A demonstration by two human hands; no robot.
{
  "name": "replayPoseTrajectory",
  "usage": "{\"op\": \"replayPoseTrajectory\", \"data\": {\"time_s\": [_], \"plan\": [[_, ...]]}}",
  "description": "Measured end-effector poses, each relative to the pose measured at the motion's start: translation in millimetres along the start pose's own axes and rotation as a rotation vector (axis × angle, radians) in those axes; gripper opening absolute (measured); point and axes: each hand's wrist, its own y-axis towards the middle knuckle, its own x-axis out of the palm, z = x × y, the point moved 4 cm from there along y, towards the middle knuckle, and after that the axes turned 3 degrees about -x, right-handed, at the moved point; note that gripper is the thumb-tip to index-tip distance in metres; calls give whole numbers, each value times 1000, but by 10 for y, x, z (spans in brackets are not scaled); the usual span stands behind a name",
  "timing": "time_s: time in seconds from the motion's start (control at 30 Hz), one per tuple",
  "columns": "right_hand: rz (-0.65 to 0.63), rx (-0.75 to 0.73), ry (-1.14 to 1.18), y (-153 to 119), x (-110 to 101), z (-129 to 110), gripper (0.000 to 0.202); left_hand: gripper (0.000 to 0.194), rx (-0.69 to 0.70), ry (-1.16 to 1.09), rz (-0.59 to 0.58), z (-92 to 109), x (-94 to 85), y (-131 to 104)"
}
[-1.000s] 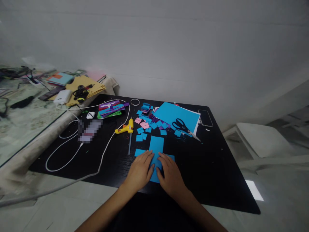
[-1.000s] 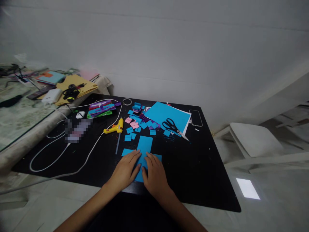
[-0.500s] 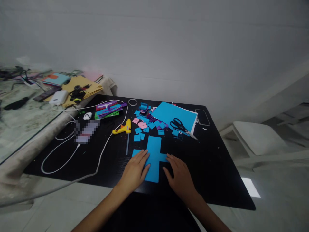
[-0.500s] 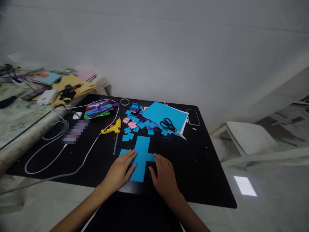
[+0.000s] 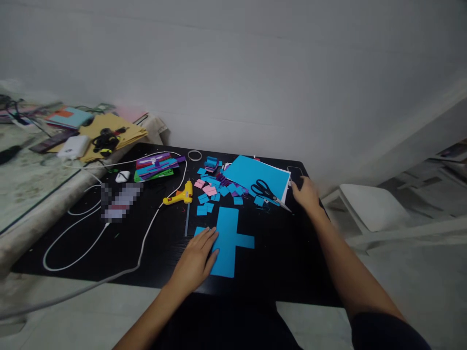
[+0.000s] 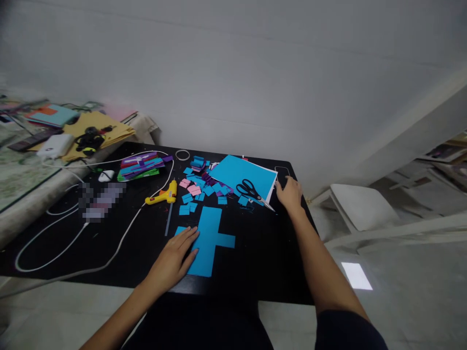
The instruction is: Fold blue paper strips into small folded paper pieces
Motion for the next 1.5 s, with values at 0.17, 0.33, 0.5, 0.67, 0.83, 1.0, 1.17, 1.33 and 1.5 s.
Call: {"op": "replayPoseTrajectory", "data": {"time_s": [0.17, 0.33, 0.5, 0.67, 0.83, 1.0, 1.17, 1.33, 1.5], "plan": [[-13, 25, -26, 111, 63, 88, 50, 48, -11, -27, 13, 1, -4, 0], [-5, -110, -8, -221, 59, -295, 43, 47, -5, -22, 10, 11, -7, 6], [-216, -522, 285, -1420, 150, -1274, 28, 47, 0, -7, 14, 6, -7, 10], [-418, -668, 397, -2328, 324, -1814, 32, 48, -2, -5, 3, -6, 5, 12], [-405, -664, 317, -2463, 479, -1762, 38, 48, 4, -19, 21, -14, 16, 10], [-363, -629, 272, -2419, 469, -1700, 38, 48, 1, -19, 24, -12, 20, 10], [-328, -588, 266, -2388, 423, -1651, 34, 48, -13, -18, 25, -10, 21, 7], [-336, -589, 251, -2419, 408, -1557, 35, 47, -18, -6, 10, 3, 20, 4], [-365, -603, 238, -2439, 397, -1514, 37, 46, -16, 55, 16, 5, -14, -3]]}}
